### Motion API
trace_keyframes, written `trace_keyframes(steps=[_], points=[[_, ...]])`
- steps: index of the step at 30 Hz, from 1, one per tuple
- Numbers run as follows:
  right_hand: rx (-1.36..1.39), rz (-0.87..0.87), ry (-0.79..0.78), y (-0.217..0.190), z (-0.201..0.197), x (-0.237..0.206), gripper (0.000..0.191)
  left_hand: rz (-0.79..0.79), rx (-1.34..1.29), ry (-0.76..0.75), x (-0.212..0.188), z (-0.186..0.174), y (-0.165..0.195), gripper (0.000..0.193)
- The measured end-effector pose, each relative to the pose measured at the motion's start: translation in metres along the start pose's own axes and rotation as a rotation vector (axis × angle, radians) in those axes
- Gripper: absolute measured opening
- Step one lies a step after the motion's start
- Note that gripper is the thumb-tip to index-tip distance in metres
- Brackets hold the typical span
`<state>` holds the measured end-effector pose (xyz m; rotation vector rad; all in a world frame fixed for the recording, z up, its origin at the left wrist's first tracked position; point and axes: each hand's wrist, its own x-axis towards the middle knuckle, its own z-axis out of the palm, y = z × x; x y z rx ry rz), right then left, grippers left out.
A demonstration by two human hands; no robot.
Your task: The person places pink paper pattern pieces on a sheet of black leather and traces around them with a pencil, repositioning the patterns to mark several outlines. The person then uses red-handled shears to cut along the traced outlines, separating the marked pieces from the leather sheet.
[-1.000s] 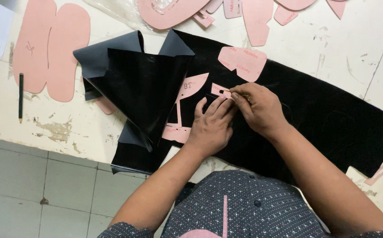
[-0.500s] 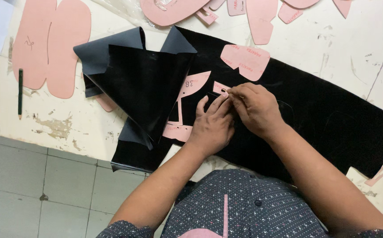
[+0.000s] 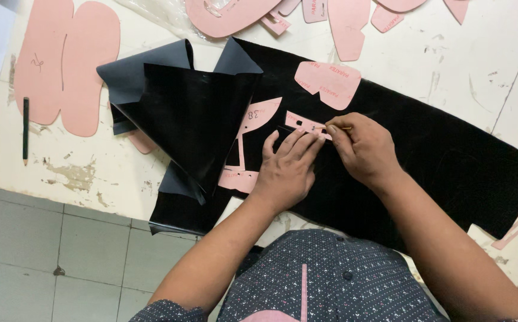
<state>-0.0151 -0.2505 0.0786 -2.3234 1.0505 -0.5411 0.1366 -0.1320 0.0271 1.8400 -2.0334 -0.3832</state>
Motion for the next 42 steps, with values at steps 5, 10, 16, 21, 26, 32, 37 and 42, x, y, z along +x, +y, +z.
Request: trace_keyframes(steps=[5, 10, 16, 21, 26, 32, 37, 42], points=[[0.012, 0.006, 0.001, 0.002, 0.001, -0.001, 0.007, 0.002, 0.031, -0.003, 0.002, -0.001, 0.001, 0.061], [-0.058, -0.117, -0.036, 0.000, -0.002, -0.004, 0.010, -0.006, -0.004, -0.004, 0.003, 0.000, 0.000, 0.062], [0.048, -0.106, -0.017, 0.005, -0.005, -0.007, 0.012, -0.005, -0.033, 0.023, 0.002, 0.000, 0.002, 0.063], [0.027, -0.101, 0.015, 0.002, -0.001, -0.014, 0.011, -0.017, -0.064, 0.016, 0.003, 0.002, 0.003, 0.062], [0.006, -0.147, 0.006, 0.003, -0.003, -0.014, 0.010, -0.001, -0.039, 0.048, 0.007, 0.004, 0.005, 0.058], [0.324, 0.095, 0.155, 0.016, -0.023, -0.048, 0.009, 0.044, 0.054, 0.087, 0.005, 0.006, 0.019, 0.057], [0.146, 0.499, 0.178, 0.039, -0.051, -0.137, 0.021, 0.055, 0.078, 0.109, 0.004, 0.012, 0.025, 0.065], [-0.298, 0.680, 0.482, 0.068, -0.078, -0.256, 0.023, 0.027, 0.131, 0.087, 0.005, 0.016, 0.033, 0.076]])
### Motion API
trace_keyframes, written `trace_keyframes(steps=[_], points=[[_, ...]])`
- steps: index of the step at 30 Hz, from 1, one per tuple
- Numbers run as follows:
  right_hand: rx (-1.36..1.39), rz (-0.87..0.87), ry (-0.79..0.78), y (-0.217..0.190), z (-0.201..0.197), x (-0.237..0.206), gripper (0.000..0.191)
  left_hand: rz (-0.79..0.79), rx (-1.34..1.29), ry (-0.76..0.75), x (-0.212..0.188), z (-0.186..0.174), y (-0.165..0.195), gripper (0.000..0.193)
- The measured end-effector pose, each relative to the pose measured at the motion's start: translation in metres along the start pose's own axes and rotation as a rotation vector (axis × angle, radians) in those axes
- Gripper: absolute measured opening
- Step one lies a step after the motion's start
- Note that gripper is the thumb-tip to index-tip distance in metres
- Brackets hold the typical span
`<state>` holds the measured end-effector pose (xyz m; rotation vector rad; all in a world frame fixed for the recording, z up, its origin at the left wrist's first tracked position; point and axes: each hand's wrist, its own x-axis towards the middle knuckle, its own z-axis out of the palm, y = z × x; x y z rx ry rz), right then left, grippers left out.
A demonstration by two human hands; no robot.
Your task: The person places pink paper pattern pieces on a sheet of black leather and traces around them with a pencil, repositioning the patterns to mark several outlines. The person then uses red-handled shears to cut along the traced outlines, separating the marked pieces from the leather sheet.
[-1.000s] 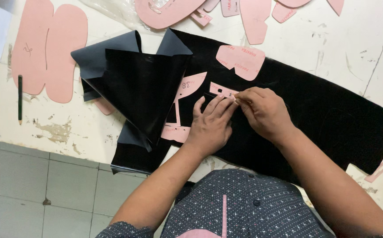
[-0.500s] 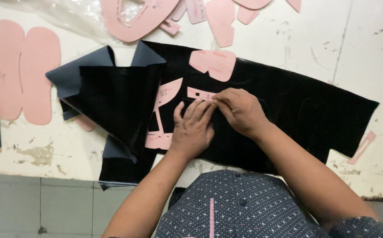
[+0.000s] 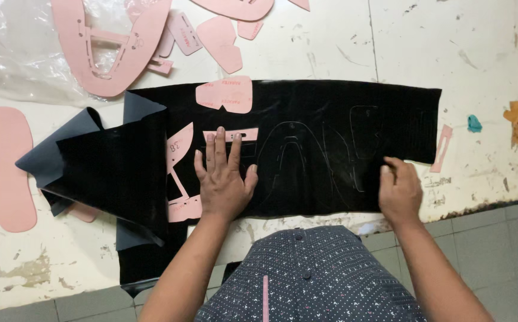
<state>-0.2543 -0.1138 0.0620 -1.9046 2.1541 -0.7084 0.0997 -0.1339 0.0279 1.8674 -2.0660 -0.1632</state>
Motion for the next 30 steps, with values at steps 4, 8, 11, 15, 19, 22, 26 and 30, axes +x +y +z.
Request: trace_keyframes(steps=[4, 8, 11, 15, 19, 22, 26, 30], points=[[-0.222, 0.007, 0.142, 0.056, -0.030, -0.039, 0.020, -0.023, -0.009, -0.068, -0.004, -0.002, 0.007, 0.078], [-0.160, -0.031, 0.253, 0.068, -0.032, -0.049, 0.017, -0.018, -0.019, -0.044, -0.013, -0.002, 0.018, 0.074], [-0.154, -0.038, 0.259, 0.072, -0.041, -0.054, 0.017, 0.025, 0.036, -0.074, -0.021, -0.004, 0.024, 0.066], [-0.119, -0.046, 0.273, 0.070, -0.052, -0.060, 0.014, 0.065, 0.093, -0.026, -0.032, -0.006, 0.038, 0.064], [-0.119, -0.040, 0.285, 0.072, -0.057, -0.064, 0.013, 0.104, 0.044, -0.110, -0.057, 0.000, 0.074, 0.066], [-0.088, -0.056, 0.272, 0.077, -0.060, -0.068, 0.014, 0.199, -0.049, -0.174, -0.080, 0.006, 0.105, 0.070], [-0.086, -0.083, 0.280, 0.088, -0.063, -0.074, 0.014, 0.183, -0.053, -0.173, -0.104, 0.016, 0.135, 0.076], [-0.079, -0.129, 0.237, 0.101, -0.072, -0.075, 0.016, 0.159, 0.002, -0.113, -0.111, 0.020, 0.146, 0.074]])
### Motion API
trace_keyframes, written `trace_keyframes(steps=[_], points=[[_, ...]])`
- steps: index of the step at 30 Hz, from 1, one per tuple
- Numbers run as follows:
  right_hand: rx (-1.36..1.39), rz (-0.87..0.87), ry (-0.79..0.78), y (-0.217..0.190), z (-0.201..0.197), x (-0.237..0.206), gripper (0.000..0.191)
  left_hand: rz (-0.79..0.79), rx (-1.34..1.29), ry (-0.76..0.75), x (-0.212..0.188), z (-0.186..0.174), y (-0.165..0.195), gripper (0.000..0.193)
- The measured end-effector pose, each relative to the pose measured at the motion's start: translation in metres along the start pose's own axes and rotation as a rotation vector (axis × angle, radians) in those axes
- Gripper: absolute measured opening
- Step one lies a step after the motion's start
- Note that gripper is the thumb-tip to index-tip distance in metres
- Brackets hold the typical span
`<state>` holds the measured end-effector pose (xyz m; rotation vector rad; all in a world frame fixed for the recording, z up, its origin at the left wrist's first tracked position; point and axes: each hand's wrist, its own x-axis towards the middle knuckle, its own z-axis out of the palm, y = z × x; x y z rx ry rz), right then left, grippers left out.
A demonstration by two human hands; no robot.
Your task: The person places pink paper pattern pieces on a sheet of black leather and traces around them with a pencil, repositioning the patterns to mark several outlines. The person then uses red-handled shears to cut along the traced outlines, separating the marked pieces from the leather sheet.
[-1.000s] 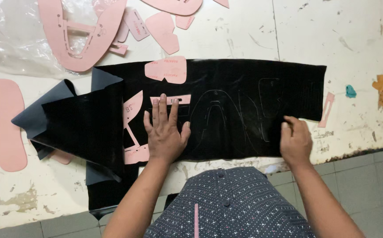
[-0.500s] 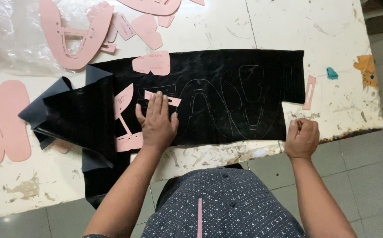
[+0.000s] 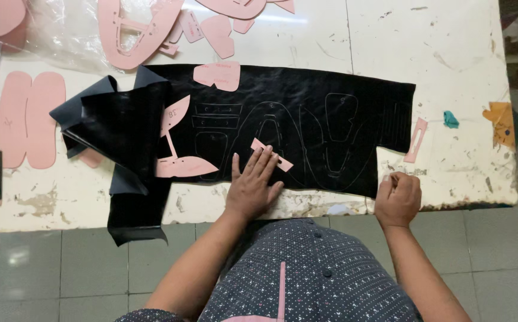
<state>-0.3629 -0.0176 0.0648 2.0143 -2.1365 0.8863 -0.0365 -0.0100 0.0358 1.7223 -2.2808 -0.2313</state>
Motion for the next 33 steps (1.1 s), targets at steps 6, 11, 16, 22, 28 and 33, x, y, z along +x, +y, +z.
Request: trace_keyframes(steps=[6, 11, 16, 22, 28, 33], points=[[0.049, -0.064, -0.159, 0.055, -0.025, 0.020, 0.015, -0.063, 0.001, 0.054, 0.003, 0.003, 0.016, 0.078], [-0.018, -0.151, -0.123, 0.107, -0.035, 0.034, 0.016, -0.126, 0.051, 0.067, 0.007, 0.006, 0.027, 0.080], [0.016, -0.172, -0.090, 0.121, -0.025, 0.035, 0.016, -0.162, 0.075, 0.013, 0.013, 0.009, 0.033, 0.081], [0.029, -0.142, -0.109, 0.129, -0.020, 0.039, 0.017, -0.179, 0.058, 0.000, 0.023, 0.007, 0.033, 0.081], [0.025, -0.128, -0.101, 0.134, -0.011, 0.043, 0.016, -0.190, 0.039, -0.021, 0.030, 0.005, 0.030, 0.081], [-0.011, -0.104, -0.127, 0.139, -0.006, 0.044, 0.015, -0.175, 0.048, -0.018, 0.032, 0.007, 0.028, 0.079]])
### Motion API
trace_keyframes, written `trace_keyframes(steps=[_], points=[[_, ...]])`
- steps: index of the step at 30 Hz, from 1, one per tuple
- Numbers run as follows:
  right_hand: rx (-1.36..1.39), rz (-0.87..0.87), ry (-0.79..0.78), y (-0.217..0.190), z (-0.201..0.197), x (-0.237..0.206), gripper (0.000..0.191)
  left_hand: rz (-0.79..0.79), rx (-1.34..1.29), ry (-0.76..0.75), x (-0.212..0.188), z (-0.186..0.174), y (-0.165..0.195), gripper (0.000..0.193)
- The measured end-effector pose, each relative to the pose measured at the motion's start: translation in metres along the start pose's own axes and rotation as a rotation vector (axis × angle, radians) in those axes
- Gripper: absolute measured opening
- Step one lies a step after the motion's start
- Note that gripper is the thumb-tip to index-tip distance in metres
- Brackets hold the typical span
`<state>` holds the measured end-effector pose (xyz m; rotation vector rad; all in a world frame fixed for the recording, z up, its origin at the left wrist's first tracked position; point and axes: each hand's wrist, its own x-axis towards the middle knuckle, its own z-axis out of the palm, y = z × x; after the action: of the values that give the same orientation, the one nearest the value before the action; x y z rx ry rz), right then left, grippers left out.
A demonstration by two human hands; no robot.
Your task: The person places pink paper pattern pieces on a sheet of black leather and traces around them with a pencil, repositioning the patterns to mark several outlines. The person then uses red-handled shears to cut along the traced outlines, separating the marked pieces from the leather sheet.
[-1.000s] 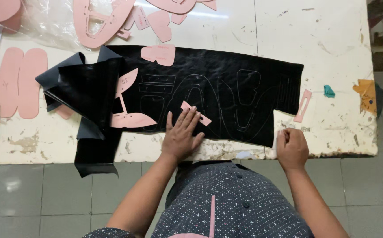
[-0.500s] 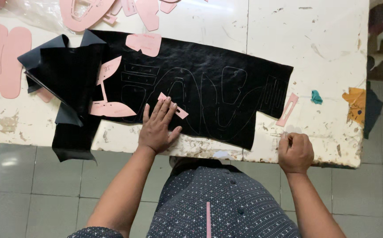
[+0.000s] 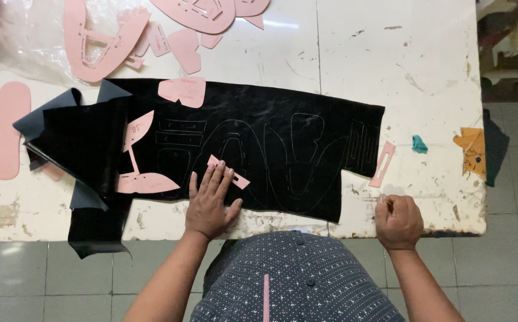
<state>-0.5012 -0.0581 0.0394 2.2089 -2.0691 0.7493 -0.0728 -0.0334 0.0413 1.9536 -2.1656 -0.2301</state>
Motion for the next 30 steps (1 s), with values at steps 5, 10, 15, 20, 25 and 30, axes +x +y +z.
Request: trace_keyframes(steps=[5, 10, 15, 20, 25, 30], points=[[0.003, -0.002, -0.014, 0.003, 0.003, 0.002, 0.018, 0.006, 0.011, -0.011, 0.003, 0.002, -0.002, 0.079], [0.033, 0.019, 0.001, 0.002, 0.004, 0.001, 0.015, 0.028, -0.011, 0.014, 0.004, 0.002, -0.003, 0.079], [0.030, 0.013, 0.001, 0.002, 0.004, 0.002, 0.016, 0.021, -0.008, 0.015, 0.003, 0.004, -0.002, 0.078], [0.008, 0.029, -0.007, -0.002, 0.002, -0.002, 0.016, 0.022, 0.002, 0.020, 0.000, 0.005, -0.002, 0.077], [0.002, 0.002, 0.008, -0.004, 0.002, -0.002, 0.016, -0.008, -0.012, 0.032, -0.003, 0.006, -0.004, 0.074], [-0.013, 0.029, -0.039, -0.003, 0.002, -0.005, 0.017, -0.002, -0.032, 0.063, -0.009, 0.007, -0.007, 0.062]])
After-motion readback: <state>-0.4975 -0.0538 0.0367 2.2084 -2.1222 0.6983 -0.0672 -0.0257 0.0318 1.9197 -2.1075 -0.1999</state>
